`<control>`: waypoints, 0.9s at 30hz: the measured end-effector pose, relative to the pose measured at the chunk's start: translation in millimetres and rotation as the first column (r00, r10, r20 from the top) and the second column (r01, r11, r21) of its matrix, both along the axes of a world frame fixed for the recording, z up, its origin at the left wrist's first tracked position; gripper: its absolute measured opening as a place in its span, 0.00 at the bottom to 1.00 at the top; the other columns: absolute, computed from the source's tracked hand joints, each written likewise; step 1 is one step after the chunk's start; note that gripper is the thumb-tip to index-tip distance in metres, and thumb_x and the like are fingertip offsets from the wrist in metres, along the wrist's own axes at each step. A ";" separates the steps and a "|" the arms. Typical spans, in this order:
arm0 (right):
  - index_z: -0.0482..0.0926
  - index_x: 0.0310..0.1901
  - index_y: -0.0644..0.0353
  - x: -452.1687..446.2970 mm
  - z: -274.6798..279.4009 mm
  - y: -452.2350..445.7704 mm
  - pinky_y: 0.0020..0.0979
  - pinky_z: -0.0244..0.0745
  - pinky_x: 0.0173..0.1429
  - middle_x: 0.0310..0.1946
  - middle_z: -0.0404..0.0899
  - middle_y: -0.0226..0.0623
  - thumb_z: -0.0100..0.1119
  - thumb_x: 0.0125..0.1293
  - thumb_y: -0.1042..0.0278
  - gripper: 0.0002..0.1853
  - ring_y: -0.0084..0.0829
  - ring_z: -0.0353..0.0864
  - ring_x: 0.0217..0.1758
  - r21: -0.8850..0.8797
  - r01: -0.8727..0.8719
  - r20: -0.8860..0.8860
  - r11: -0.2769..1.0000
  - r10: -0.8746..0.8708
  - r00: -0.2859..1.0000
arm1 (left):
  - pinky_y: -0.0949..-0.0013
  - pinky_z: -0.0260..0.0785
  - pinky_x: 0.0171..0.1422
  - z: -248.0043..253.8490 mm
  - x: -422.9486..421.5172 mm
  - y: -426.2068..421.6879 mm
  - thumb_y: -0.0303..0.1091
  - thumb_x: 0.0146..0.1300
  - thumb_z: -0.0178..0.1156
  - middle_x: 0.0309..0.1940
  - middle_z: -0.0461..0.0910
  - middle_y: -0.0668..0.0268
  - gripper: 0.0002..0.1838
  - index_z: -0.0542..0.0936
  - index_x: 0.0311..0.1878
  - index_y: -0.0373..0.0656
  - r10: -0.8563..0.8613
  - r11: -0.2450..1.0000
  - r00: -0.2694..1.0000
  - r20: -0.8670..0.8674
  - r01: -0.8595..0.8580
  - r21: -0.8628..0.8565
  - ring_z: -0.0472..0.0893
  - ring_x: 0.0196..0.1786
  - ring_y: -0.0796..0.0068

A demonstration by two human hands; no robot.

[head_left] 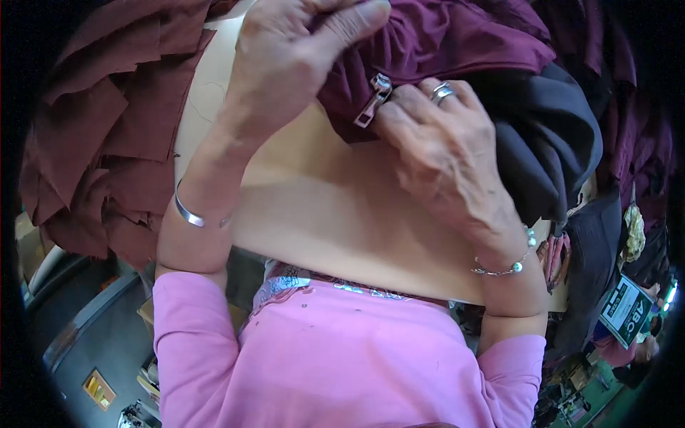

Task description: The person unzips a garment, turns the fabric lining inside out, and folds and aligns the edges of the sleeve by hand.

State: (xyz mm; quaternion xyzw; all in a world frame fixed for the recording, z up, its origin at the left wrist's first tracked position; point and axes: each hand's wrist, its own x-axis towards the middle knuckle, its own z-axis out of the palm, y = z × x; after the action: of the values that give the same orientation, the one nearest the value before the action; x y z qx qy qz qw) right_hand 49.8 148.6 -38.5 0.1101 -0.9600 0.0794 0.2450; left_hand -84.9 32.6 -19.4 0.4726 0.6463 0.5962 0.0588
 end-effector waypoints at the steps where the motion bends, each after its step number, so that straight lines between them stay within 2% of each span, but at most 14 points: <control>1: 0.76 0.25 0.56 1.6 7.2 3.0 0.34 0.69 0.35 0.26 0.75 0.33 0.52 0.46 0.70 0.04 0.33 0.76 0.31 0.020 0.037 0.067 0.999 -0.038 0.997 | 0.77 0.62 0.45 -0.6 0.1 -1.4 0.27 0.60 0.56 0.35 0.72 0.68 0.06 0.74 0.28 0.37 -0.029 1.000 0.979 0.203 0.029 0.004 0.70 0.39 0.81; 2: 0.76 0.25 0.56 3.2 11.5 6.3 0.34 0.69 0.34 0.26 0.75 0.33 0.52 0.46 0.70 0.04 0.33 0.76 0.31 0.046 0.072 0.130 0.996 -0.078 0.988 | 0.78 0.63 0.45 -1.3 0.1 -2.7 0.29 0.61 0.55 0.35 0.74 0.69 0.06 0.75 0.30 0.38 -0.040 0.999 0.918 0.394 0.036 0.018 0.71 0.39 0.82; 4: 0.71 0.26 0.57 3.2 5.2 12.3 0.35 0.65 0.30 0.20 0.69 0.31 0.60 0.52 0.68 0.07 0.35 0.71 0.23 -0.068 0.034 0.083 0.997 -0.028 0.996 | 0.80 0.65 0.45 -12.4 -2.2 -1.9 0.31 0.64 0.53 0.34 0.76 0.71 0.07 0.77 0.34 0.39 -0.157 0.987 0.596 0.788 0.110 0.113 0.73 0.38 0.85; 6: 0.71 0.26 0.58 5.7 8.5 14.2 0.34 0.64 0.29 0.20 0.70 0.32 0.60 0.54 0.66 0.09 0.35 0.71 0.23 -0.130 -0.050 0.066 0.990 0.059 0.996 | 0.82 0.67 0.45 -13.8 -4.9 -2.1 0.32 0.65 0.51 0.34 0.78 0.73 0.08 0.76 0.41 0.39 -0.174 0.982 0.580 0.796 0.163 0.095 0.75 0.37 0.88; 8: 0.73 0.28 0.59 7.0 14.2 17.5 0.31 0.65 0.31 0.26 0.74 0.34 0.59 0.56 0.64 0.09 0.34 0.72 0.27 -0.189 -0.190 -0.161 0.963 0.161 0.974 | 0.82 0.66 0.45 -7.4 -2.8 -2.3 0.33 0.65 0.52 0.34 0.77 0.74 0.09 0.76 0.41 0.38 -0.175 0.976 0.614 0.770 0.208 0.056 0.74 0.37 0.88; 9: 0.73 0.30 0.60 7.8 19.2 15.8 0.31 0.66 0.33 0.28 0.75 0.35 0.59 0.56 0.64 0.09 0.34 0.73 0.28 -0.191 -0.199 -0.272 0.961 0.143 0.952 | 0.84 0.63 0.44 -1.6 -0.7 -3.5 0.33 0.65 0.52 0.33 0.75 0.76 0.08 0.76 0.41 0.39 -0.071 0.970 0.706 0.704 0.213 -0.115 0.71 0.36 0.89; 10: 0.74 0.31 0.60 7.9 22.0 14.5 0.30 0.66 0.35 0.30 0.76 0.35 0.59 0.56 0.64 0.09 0.34 0.73 0.30 -0.191 -0.208 -0.379 0.959 0.124 0.917 | 0.84 0.62 0.44 -3.1 0.5 -2.8 0.33 0.64 0.53 0.33 0.74 0.76 0.07 0.76 0.40 0.40 -0.147 0.963 0.733 0.664 0.259 -0.073 0.70 0.37 0.89; 12: 0.76 0.39 0.60 3.1 23.3 13.7 0.33 0.60 0.53 0.40 0.77 0.36 0.59 0.57 0.64 0.11 0.36 0.74 0.44 -0.109 0.105 -0.281 0.989 -0.132 0.951 | 0.84 0.60 0.44 -1.2 4.1 -3.0 0.31 0.63 0.54 0.36 0.71 0.76 0.06 0.75 0.39 0.40 -0.229 0.940 0.747 0.624 0.336 -0.057 0.68 0.38 0.89; 14: 0.76 0.42 0.58 -8.4 19.1 16.5 0.33 0.58 0.55 0.43 0.77 0.34 0.59 0.56 0.64 0.13 0.36 0.73 0.48 -0.078 0.140 -0.240 0.987 -0.155 0.958 | 0.82 0.60 0.45 1.4 5.5 -4.3 0.30 0.62 0.55 0.38 0.70 0.74 0.05 0.74 0.38 0.39 -0.258 0.929 0.776 0.575 0.362 -0.072 0.67 0.40 0.87; 15: 0.76 0.39 0.58 -5.6 17.1 17.4 0.32 0.59 0.54 0.37 0.77 0.33 0.60 0.55 0.62 0.12 0.34 0.74 0.44 0.023 0.194 -0.205 0.981 -0.186 0.961 | 0.82 0.60 0.45 -1.6 4.4 -4.4 0.29 0.62 0.56 0.38 0.70 0.73 0.05 0.74 0.38 0.38 -0.275 0.932 0.810 0.518 0.357 -0.064 0.67 0.40 0.87; 18: 0.76 0.32 0.59 -3.1 17.2 20.3 0.32 0.59 0.50 0.27 0.75 0.33 0.61 0.55 0.61 0.11 0.33 0.74 0.36 0.004 0.189 -0.092 0.982 -0.188 0.978 | 0.79 0.61 0.46 -3.8 4.9 -1.3 0.29 0.59 0.59 0.38 0.70 0.69 0.07 0.74 0.37 0.36 -0.256 0.958 0.932 0.258 0.281 -0.065 0.68 0.40 0.83; 19: 0.73 0.25 0.58 -3.8 20.6 19.9 0.31 0.59 0.42 0.19 0.70 0.31 0.62 0.54 0.60 0.12 0.33 0.71 0.28 -0.024 0.192 -0.098 0.981 -0.193 0.976 | 0.79 0.61 0.46 -3.9 5.6 -0.9 0.29 0.59 0.59 0.38 0.71 0.69 0.07 0.74 0.36 0.36 -0.216 0.970 0.960 0.178 0.232 -0.073 0.68 0.40 0.82; 22: 0.72 0.23 0.58 -0.7 19.7 29.1 0.30 0.58 0.37 0.17 0.68 0.31 0.63 0.53 0.60 0.13 0.32 0.68 0.25 -0.205 0.208 -0.009 0.957 -0.214 0.977 | 0.76 0.63 0.46 4.7 10.5 -1.5 0.31 0.57 0.60 0.38 0.71 0.65 0.09 0.74 0.37 0.35 -0.129 0.976 0.991 -0.034 0.120 -0.184 0.70 0.41 0.77; 27: 0.73 0.22 0.57 -4.1 9.6 34.3 0.34 0.58 0.32 0.14 0.67 0.34 0.60 0.56 0.59 0.12 0.35 0.68 0.22 -0.426 0.205 0.013 0.881 -0.221 0.975 | 0.70 0.66 0.48 18.4 6.1 -7.2 0.33 0.56 0.61 0.37 0.73 0.59 0.15 0.73 0.41 0.33 -0.243 0.910 0.943 -0.227 0.141 -0.390 0.74 0.42 0.65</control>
State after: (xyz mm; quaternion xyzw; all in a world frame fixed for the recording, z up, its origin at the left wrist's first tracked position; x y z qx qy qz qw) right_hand 45.7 182.8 -28.9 -0.0507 -0.9213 0.2571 0.2873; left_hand -78.8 25.4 -1.1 0.5918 0.6983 0.3856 0.1164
